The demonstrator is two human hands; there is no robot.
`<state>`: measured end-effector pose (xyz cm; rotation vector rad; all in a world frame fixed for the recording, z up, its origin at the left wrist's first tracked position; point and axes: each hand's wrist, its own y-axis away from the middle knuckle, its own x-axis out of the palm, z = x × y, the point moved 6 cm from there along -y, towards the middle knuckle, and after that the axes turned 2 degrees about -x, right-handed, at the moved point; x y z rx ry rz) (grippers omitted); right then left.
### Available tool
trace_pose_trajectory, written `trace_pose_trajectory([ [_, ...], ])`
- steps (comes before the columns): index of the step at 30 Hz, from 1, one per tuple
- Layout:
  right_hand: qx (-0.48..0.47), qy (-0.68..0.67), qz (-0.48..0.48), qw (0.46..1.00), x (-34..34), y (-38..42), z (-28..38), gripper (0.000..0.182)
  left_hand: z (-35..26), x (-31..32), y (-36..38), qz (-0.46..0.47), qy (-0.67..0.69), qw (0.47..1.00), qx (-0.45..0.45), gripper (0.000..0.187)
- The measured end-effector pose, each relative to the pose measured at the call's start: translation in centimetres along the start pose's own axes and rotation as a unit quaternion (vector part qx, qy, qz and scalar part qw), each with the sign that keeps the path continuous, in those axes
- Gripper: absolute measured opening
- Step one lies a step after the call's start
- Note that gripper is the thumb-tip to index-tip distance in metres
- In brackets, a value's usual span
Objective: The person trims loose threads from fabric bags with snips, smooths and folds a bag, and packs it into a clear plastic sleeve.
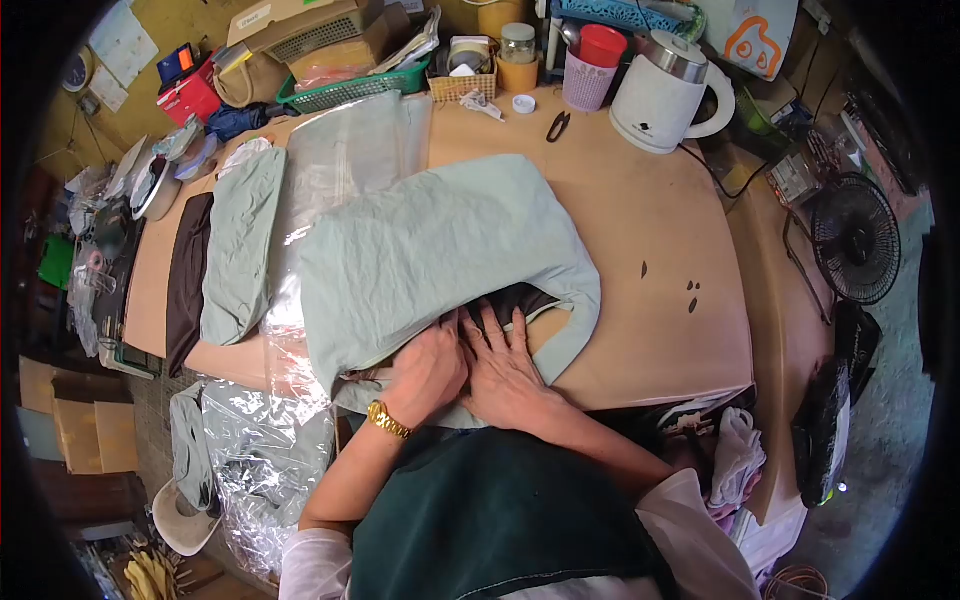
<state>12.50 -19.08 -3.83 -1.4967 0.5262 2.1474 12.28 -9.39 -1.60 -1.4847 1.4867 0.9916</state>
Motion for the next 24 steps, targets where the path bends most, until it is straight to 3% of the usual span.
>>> trace_pose_trajectory([
  [5, -0.009, -0.007, -0.002, 1.0, -0.6, -0.1, 0.3, 0.073, 2.2, 0.1, -2.5, 0.051, -0.031, 0.997, -0.054, 0.048],
  [6, -0.015, -0.007, -0.002, 1.0, -1.0, -0.1, 0.5, 0.073, 2.1, 0.8, -3.6, -0.025, -0.22, 0.975, 0.034, 0.052],
  [7, -0.009, -0.017, 0.02, 1.0, -1.1, -0.1, 0.5, 0.071, 1.9, 1.9, -4.7, -0.097, -0.399, 0.904, 0.12, 0.056],
  [9, -0.007, -0.024, 0.046, 0.999, -0.7, -0.1, 0.4, 0.069, 3.9, 2.1, -8.6, -0.192, -0.157, 0.964, 0.093, 0.062],
  [10, -0.014, -0.015, 0.012, 1.0, -0.6, 0.0, 0.4, 0.069, 3.9, 1.7, -9.8, -0.193, -0.157, 0.964, 0.087, 0.062],
  [12, -0.025, -0.007, -0.022, 0.999, -0.9, 0.0, 0.5, 0.07, 4.0, 1.1, -11.3, -0.185, 0.035, 0.978, 0.085, 0.063],
  [16, -0.003, -0.035, -0.015, 0.999, -1.4, 0.1, 0.2, 0.072, 2.7, -0.1, -10.5, -0.228, -0.018, 0.971, 0.072, 0.058],
  [18, -0.004, -0.049, -0.02, 0.999, -1.5, 0.1, 0.2, 0.073, 1.8, 1.8, -7.8, 0.047, -0.251, 0.962, 0.097, 0.052],
  [20, 0.022, -0.014, 0.05, 0.998, -0.8, 0.1, -0.3, 0.074, -2.5, -2.1, -2.9, 0.307, -0.11, 0.945, -0.039, 0.037],
  [21, 0.015, -0.018, 0.052, 0.998, -0.4, 0.1, -0.4, 0.074, -3.3, -1.2, 0.0, 0.091, -0.165, 0.979, 0.08, 0.029],
  [23, -0.01, 0.029, -0.022, 0.999, -0.4, 0.4, -0.6, 0.073, -3.8, -4.7, 3.9, -0.085, -0.078, 0.989, 0.096, 0.049],
  [24, -0.014, 0.0, -0.009, 1.0, -1.0, 0.7, -0.9, 0.074, -1.2, -5.6, 4.5, -0.141, -0.095, 0.985, 0.016, 0.044],
])
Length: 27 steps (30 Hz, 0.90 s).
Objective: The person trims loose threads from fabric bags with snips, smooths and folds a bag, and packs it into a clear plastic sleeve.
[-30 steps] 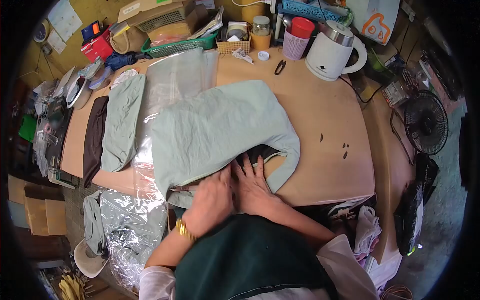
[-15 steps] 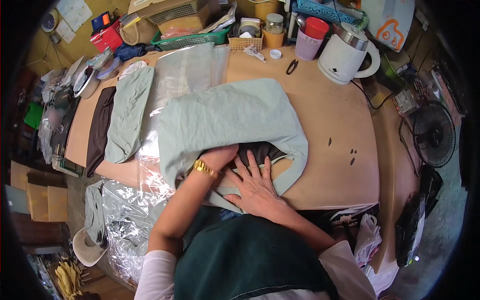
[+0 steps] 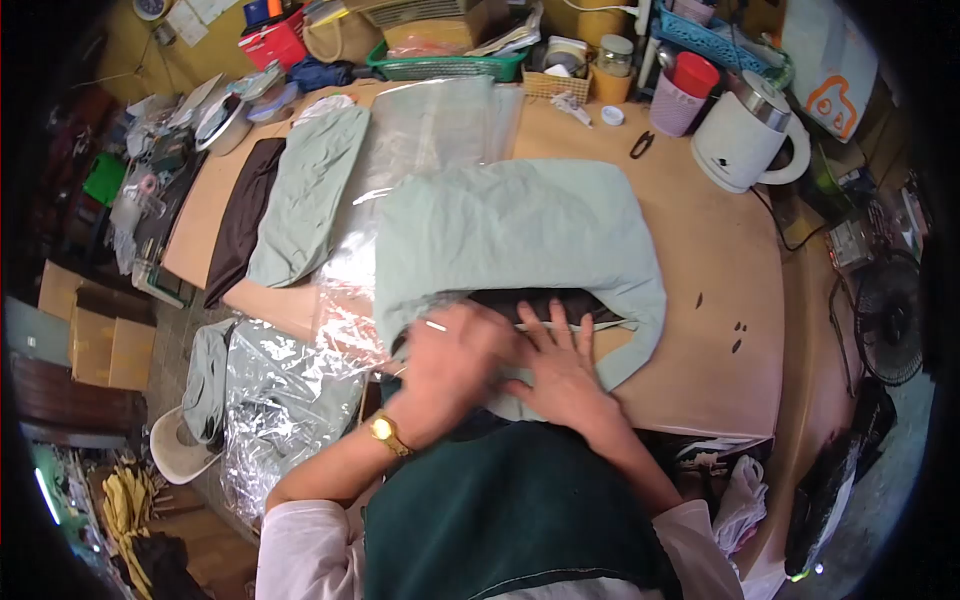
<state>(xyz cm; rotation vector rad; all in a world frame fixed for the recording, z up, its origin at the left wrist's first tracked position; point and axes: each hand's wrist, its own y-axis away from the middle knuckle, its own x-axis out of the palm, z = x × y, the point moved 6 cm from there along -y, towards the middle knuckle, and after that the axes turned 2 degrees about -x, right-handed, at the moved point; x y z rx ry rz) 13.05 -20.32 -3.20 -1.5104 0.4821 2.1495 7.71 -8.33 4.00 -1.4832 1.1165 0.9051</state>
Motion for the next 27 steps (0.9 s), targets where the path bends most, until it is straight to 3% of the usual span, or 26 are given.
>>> trace_pose_trajectory([
  [1, -0.004, -0.029, 0.012, 1.0, -1.0, 0.3, -0.5, 0.075, 3.4, -0.4, 0.6, -0.049, -0.031, 0.995, -0.08, 0.039],
  [3, 0.022, -0.09, 0.026, 0.995, -4.4, 0.5, -3.6, 0.066, 9.5, -1.2, 2.3, -0.01, -0.022, 0.988, -0.154, 0.034],
  [4, 0.15, -0.201, -0.064, 0.966, -3.5, 0.9, -8.1, 0.047, 9.6, -1.7, 2.7, -0.01, -0.023, 0.987, -0.16, 0.034],
  [6, 0.096, -0.169, -0.199, 0.961, -7.8, 0.2, -8.4, 0.027, 8.3, -1.8, 3.3, 0.048, 0.134, 0.978, -0.153, 0.027],
  [10, 0.06, -0.297, -0.197, 0.933, -8.5, -0.1, -3.4, 0.011, 4.0, -3.1, 1.8, 0.031, 0.221, 0.969, -0.111, 0.026],
  [12, 0.045, -0.395, -0.084, 0.914, -5.6, 0.1, -0.1, 0.015, 2.7, -2.9, 1.3, 0.062, 0.255, 0.956, -0.133, 0.032],
  [13, 0.047, -0.412, -0.073, 0.907, -4.5, 0.3, 0.8, 0.023, 2.3, -2.6, 1.1, 0.059, 0.261, 0.956, -0.123, 0.032],
  [14, 0.022, -0.406, -0.108, 0.907, -3.9, 0.3, 1.8, 0.033, 2.0, -2.2, 1.2, 0.062, 0.265, 0.955, -0.118, 0.033],
  [18, 0.034, -0.454, -0.164, 0.875, -2.0, 1.3, 2.3, 0.034, 1.5, -1.3, 1.6, 0.06, 0.272, 0.955, -0.103, 0.034],
  [23, -0.114, -0.238, -0.28, 0.923, -4.0, 2.2, 3.5, 0.029, 1.5, -1.2, 1.6, 0.056, 0.282, 0.953, -0.092, 0.035],
  [25, -0.111, -0.236, -0.298, 0.918, -5.0, 2.3, 3.4, 0.023, 1.6, -1.0, 1.8, 0.079, 0.312, 0.941, -0.106, 0.035],
  [27, -0.064, -0.302, -0.254, 0.917, -4.9, 2.3, 2.7, 0.015, 1.5, -1.0, 2.0, 0.115, 0.384, 0.904, -0.151, 0.031],
])
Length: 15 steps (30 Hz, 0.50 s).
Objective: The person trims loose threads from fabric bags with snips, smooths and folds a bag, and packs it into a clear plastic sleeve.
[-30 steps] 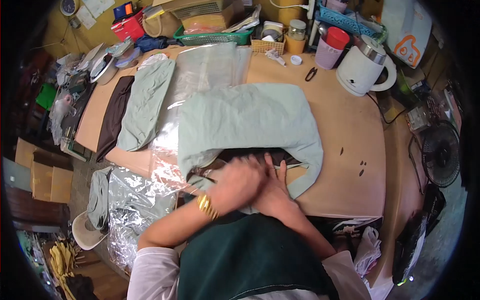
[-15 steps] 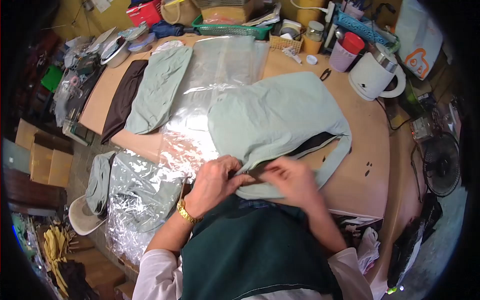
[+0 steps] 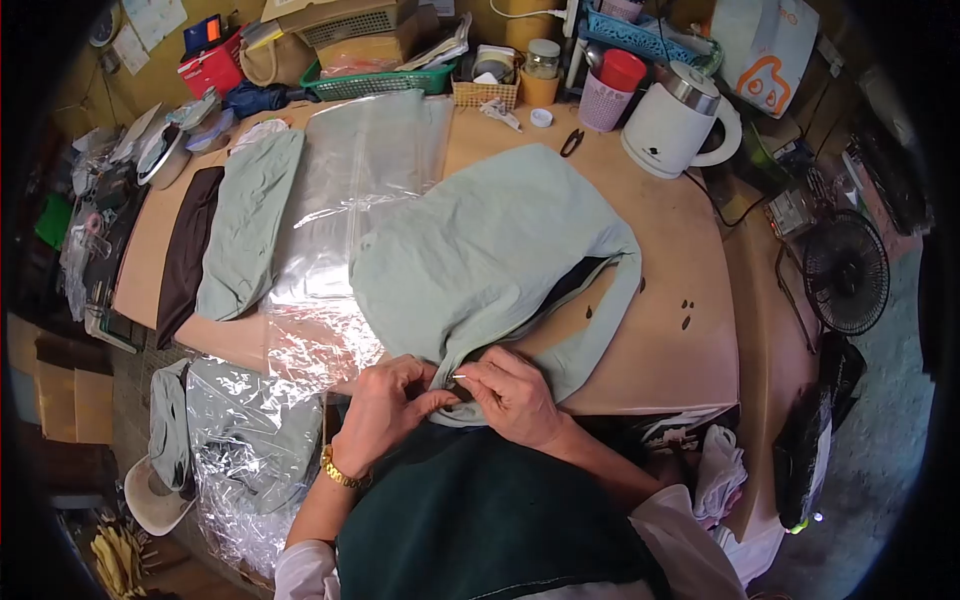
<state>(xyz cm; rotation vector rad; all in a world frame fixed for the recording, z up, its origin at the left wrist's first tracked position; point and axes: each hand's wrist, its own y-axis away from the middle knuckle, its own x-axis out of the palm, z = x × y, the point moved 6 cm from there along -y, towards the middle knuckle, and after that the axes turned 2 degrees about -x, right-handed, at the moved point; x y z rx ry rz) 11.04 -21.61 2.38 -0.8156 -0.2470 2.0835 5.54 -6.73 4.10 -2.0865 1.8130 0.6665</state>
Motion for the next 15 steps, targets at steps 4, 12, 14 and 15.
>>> trace_pose_trajectory([
  [4, 0.021, -0.032, 0.022, 0.999, 0.5, -0.2, -0.7, 0.01, -0.5, 0.3, 0.3, -0.018, -0.113, 0.991, 0.076, 0.024],
  [12, 0.05, 0.193, -0.162, 0.966, -10.1, -2.1, -7.0, 0.003, -1.3, -1.9, 1.5, -0.051, -0.191, 0.979, 0.048, 0.014],
  [14, 0.077, 0.246, -0.265, 0.929, -15.0, -1.0, -9.0, 0.002, -0.9, -2.9, 1.8, -0.064, -0.204, 0.974, 0.068, 0.014],
  [15, 0.079, 0.249, -0.318, 0.912, -17.0, -0.3, -9.3, 0.003, -0.7, -3.6, 2.1, -0.082, -0.192, 0.977, 0.05, 0.013],
])
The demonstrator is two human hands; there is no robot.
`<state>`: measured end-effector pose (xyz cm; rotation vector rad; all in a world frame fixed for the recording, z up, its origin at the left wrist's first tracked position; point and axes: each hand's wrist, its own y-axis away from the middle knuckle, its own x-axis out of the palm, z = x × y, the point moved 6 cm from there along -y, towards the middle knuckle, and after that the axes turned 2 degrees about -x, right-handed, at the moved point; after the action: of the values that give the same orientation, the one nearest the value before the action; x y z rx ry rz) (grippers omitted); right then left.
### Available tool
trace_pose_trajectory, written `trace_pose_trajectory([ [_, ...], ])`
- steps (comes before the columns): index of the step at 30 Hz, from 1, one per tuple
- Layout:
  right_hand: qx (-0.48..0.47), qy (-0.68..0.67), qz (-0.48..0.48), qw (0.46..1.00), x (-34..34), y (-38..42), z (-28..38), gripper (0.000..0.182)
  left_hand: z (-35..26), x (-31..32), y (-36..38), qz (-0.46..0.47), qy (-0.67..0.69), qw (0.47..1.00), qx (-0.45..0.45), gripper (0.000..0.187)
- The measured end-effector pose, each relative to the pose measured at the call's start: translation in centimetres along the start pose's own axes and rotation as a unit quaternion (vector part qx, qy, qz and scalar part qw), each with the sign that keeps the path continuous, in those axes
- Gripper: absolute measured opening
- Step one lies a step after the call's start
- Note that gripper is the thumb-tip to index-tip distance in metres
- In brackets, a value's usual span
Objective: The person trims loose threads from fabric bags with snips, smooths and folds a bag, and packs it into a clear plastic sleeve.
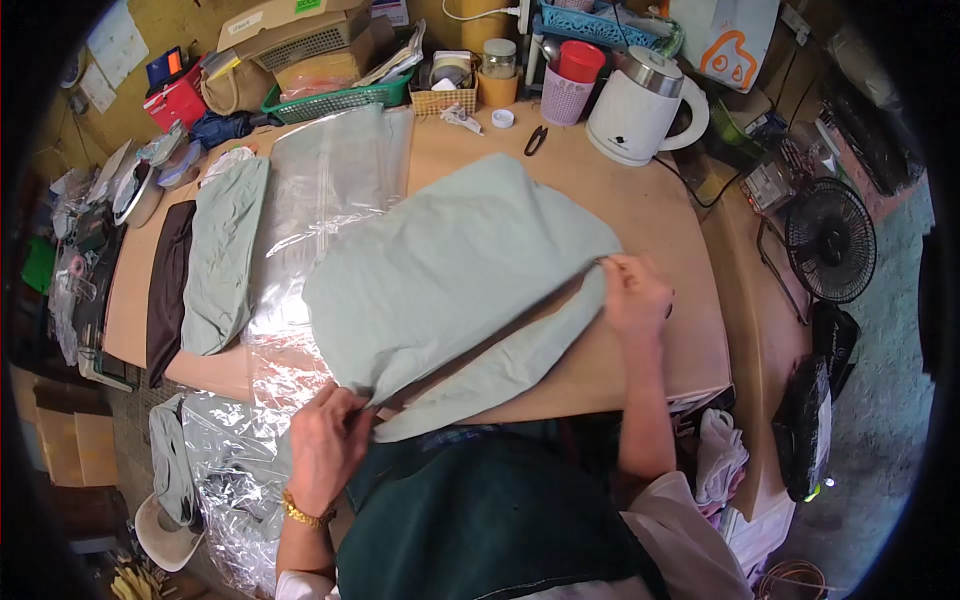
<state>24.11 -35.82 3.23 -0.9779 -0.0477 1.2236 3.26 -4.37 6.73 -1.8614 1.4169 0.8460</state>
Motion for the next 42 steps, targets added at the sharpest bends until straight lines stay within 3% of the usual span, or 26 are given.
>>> trace_pose_trajectory([
  [1, 0.0, 0.0, 0.002, 1.0, -1.1, 0.0, 0.0, 0.003, 0.5, -0.4, 0.3, -0.015, 0.01, 1.0, -0.025, 0.013],
  [3, 0.043, 0.099, 0.096, 0.989, -2.9, 0.7, 0.5, 0.008, 1.0, -0.3, 0.6, 0.007, -0.039, 0.999, -0.017, 0.015],
  [4, 0.04, 0.097, 0.096, 0.99, -4.8, 0.6, -0.3, 0.008, 1.9, -0.3, 0.6, 0.035, 0.015, 0.999, -0.019, 0.018],
  [6, 0.137, -0.029, 0.33, 0.933, -5.1, 1.5, -3.1, 0.007, 5.1, -1.6, -0.3, 0.037, 0.068, 0.996, -0.04, 0.03],
  [7, 0.134, -0.03, 0.33, 0.934, -4.8, 0.6, -3.0, 0.007, 6.8, -3.1, -0.9, -0.033, 0.084, 0.993, -0.077, 0.035],
  [9, 0.164, -0.068, 0.17, 0.969, -5.3, -2.7, -3.5, 0.015, 9.6, -3.8, -3.3, -0.189, 0.113, 0.974, -0.06, 0.033],
  [10, 0.176, -0.094, 0.171, 0.965, -3.4, -3.8, -2.7, 0.019, 8.0, -4.0, -4.9, -0.209, 0.058, 0.976, 0.017, 0.038],
  [11, 0.185, -0.121, 0.17, 0.96, -0.9, -5.3, -1.4, 0.023, 8.7, -3.0, -6.3, -0.18, 0.093, 0.979, -0.027, 0.045],
  [13, 0.113, -0.245, 0.191, 0.944, 4.8, -6.6, -0.9, 0.023, 8.3, -1.7, -8.6, -0.198, 0.084, 0.976, -0.028, 0.037],
  [16, 0.043, -0.221, 0.222, 0.949, 10.6, -7.9, -1.8, 0.024, 10.4, 0.2, -10.6, -0.195, 0.144, 0.97, -0.015, 0.02],
  [18, 0.096, -0.105, 0.336, 0.931, 12.8, -8.3, -2.7, 0.024, 11.0, 0.2, -10.4, -0.22, 0.214, 0.949, -0.076, 0.012],
  [19, 0.088, -0.113, 0.345, 0.928, 13.1, -8.3, -2.3, 0.024, 11.5, -0.2, -10.5, -0.243, 0.179, 0.952, -0.059, 0.014],
  [21, 0.098, -0.195, 0.256, 0.942, 12.3, -8.2, -2.1, 0.018, 11.1, -0.1, -10.3, -0.264, 0.202, 0.943, 0.014, 0.027],
  [23, 0.086, -0.24, 0.242, 0.936, 12.9, -7.1, -3.2, 0.011, 8.4, -0.2, -10.0, -0.232, 0.161, 0.958, 0.051, 0.044],
  [28, 0.13, -0.269, 0.259, 0.918, 12.4, -5.2, -4.8, 0.013, 9.5, 1.6, -9.9, -0.178, 0.172, 0.969, 0.002, 0.077],
  [31, 0.177, -0.341, 0.273, 0.882, 12.5, -3.7, -5.9, 0.018, 9.0, 1.3, -9.5, -0.193, 0.163, 0.968, 0.008, 0.079],
  [36, 0.2, -0.372, 0.281, 0.862, 13.1, -2.9, -6.8, 0.02, 8.4, 0.7, -9.6, -0.207, 0.141, 0.967, 0.051, 0.059],
  [38, 0.202, -0.374, 0.283, 0.86, 13.1, -2.8, -6.8, 0.02, 8.8, 1.0, -9.9, -0.226, 0.165, 0.96, 0.031, 0.038],
  [42, 0.199, -0.382, 0.294, 0.854, 13.0, -2.9, -6.0, 0.02, 8.9, 1.4, -10.8, -0.199, 0.155, 0.966, -0.047, 0.023],
])
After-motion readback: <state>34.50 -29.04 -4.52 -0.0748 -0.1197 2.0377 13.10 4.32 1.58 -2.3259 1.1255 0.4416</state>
